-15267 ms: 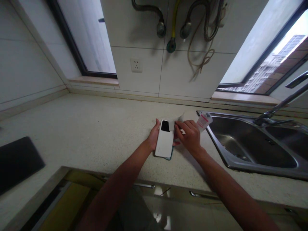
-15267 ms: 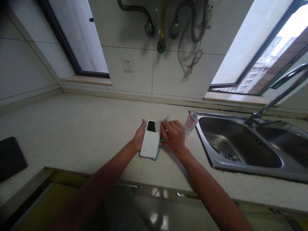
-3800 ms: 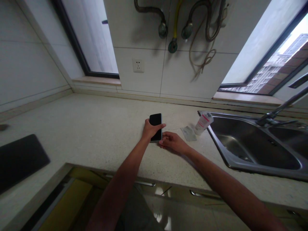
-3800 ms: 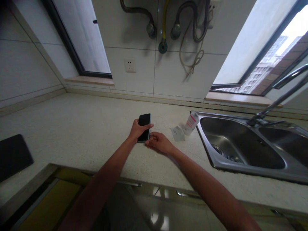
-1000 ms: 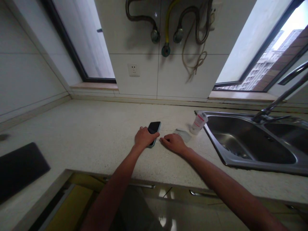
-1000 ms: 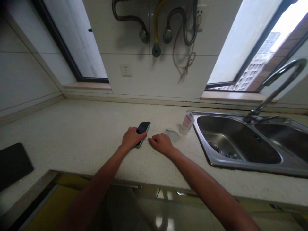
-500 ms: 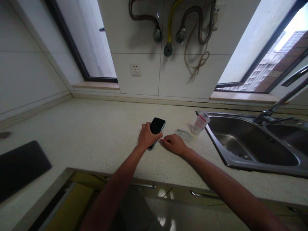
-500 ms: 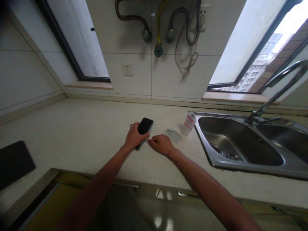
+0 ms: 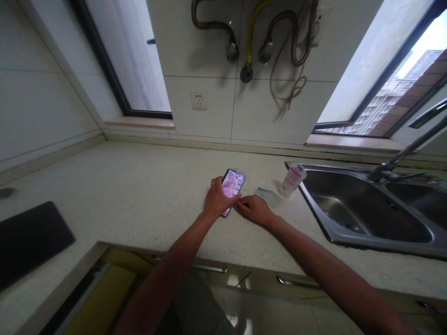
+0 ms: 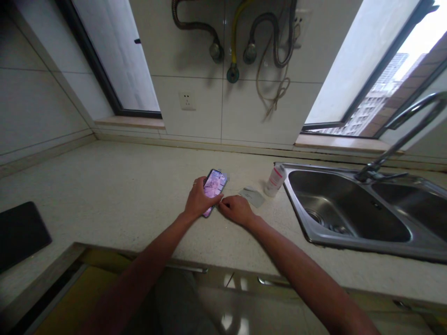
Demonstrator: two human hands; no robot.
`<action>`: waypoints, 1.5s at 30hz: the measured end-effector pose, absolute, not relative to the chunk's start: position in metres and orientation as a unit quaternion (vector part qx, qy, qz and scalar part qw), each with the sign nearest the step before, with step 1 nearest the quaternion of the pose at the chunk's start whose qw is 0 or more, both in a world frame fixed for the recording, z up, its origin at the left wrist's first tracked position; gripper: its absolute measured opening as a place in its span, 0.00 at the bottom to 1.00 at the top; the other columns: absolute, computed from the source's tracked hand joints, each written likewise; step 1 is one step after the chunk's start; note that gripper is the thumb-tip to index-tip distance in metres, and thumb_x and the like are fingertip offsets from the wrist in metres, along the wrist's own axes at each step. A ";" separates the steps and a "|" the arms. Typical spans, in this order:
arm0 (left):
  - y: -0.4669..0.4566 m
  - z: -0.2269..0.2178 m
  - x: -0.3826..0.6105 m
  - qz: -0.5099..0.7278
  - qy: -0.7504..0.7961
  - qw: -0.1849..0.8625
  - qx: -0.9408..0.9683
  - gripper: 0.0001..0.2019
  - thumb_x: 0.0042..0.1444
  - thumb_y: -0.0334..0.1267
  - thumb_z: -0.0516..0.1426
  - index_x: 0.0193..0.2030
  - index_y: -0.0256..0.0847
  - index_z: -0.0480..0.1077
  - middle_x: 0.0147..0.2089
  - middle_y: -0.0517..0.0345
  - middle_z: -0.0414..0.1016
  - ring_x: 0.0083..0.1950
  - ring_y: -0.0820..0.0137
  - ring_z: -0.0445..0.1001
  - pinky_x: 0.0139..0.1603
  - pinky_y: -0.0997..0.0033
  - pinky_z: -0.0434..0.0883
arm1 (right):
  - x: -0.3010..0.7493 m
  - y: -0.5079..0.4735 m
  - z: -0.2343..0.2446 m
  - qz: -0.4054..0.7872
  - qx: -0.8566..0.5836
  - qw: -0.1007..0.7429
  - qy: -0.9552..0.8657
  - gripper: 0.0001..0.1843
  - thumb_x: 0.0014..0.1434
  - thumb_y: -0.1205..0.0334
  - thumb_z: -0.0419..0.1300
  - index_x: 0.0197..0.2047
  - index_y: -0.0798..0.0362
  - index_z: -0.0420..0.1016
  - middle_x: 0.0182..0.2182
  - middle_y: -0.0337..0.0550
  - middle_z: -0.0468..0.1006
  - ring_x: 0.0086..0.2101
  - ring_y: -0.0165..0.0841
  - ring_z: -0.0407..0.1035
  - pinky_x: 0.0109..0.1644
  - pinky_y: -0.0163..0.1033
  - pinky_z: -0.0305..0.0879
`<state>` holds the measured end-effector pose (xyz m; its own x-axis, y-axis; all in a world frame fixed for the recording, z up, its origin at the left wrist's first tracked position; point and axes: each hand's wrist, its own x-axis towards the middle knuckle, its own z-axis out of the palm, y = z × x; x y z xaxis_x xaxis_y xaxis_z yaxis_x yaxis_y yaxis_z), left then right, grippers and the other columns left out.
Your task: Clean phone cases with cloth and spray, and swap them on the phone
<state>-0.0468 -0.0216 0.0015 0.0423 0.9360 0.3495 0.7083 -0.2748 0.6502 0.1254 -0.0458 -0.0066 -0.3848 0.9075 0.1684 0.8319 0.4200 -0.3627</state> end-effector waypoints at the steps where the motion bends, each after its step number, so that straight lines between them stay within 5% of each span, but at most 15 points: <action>1: -0.022 0.000 -0.046 0.374 0.578 0.152 0.709 0.37 0.46 0.47 0.69 0.59 0.40 0.58 0.59 0.42 0.67 0.59 0.56 0.71 0.56 0.61 0.68 | 0.125 -0.046 -0.006 0.109 -0.527 0.172 -0.825 0.23 0.67 0.54 0.51 0.27 0.54 0.78 0.23 0.44 0.78 0.24 0.30 0.65 0.30 0.37 0.46; 7: -0.023 0.000 -0.044 0.379 0.569 0.161 0.712 0.37 0.46 0.47 0.68 0.59 0.42 0.57 0.60 0.44 0.66 0.59 0.56 0.71 0.54 0.61 0.69 | 0.126 -0.047 -0.006 0.117 -0.520 0.182 -0.826 0.21 0.66 0.55 0.51 0.30 0.53 0.80 0.27 0.45 0.80 0.26 0.31 0.67 0.31 0.36 0.48; 18: -0.017 0.002 -0.044 0.507 0.556 0.268 0.601 0.40 0.39 0.51 0.72 0.55 0.40 0.60 0.54 0.43 0.71 0.55 0.57 0.73 0.54 0.59 0.69 | 0.128 -0.045 -0.010 0.141 -0.504 0.219 -0.823 0.26 0.67 0.49 0.50 0.22 0.54 0.71 0.20 0.39 0.69 0.22 0.28 0.57 0.30 0.37 0.45; 26: -0.012 0.000 -0.045 0.546 0.539 0.364 0.528 0.46 0.36 0.50 0.74 0.59 0.40 0.59 0.56 0.42 0.72 0.55 0.57 0.74 0.56 0.58 0.69 | 0.127 -0.043 -0.014 0.415 -0.369 0.361 -0.749 0.16 0.61 0.51 0.55 0.41 0.54 0.74 0.29 0.39 0.72 0.29 0.30 0.64 0.35 0.36 0.60; 35: 0.003 -0.013 -0.047 0.617 0.469 0.402 0.487 0.18 0.55 0.48 0.63 0.44 0.40 0.66 0.42 0.53 0.74 0.43 0.66 0.73 0.47 0.67 0.69 | 0.119 -0.044 -0.016 0.525 -0.387 0.393 -0.649 0.15 0.52 0.62 0.60 0.44 0.55 0.73 0.32 0.41 0.77 0.28 0.28 0.70 0.33 0.35 0.65; 45: 0.000 -0.010 -0.043 0.627 0.408 0.492 0.446 0.17 0.55 0.53 0.61 0.35 0.42 0.64 0.31 0.63 0.66 0.32 0.72 0.66 0.34 0.73 0.65 | 0.111 -0.053 -0.012 0.567 -0.417 0.382 -0.599 0.18 0.45 0.67 0.60 0.41 0.52 0.66 0.32 0.41 0.78 0.29 0.32 0.74 0.33 0.37 0.70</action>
<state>-0.0434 -0.0005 -0.0095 -0.1183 0.9803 0.1579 -0.2515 -0.1834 0.9503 0.1111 -0.0530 -0.0116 -0.3611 0.9324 -0.0155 0.0667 0.0092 -0.9977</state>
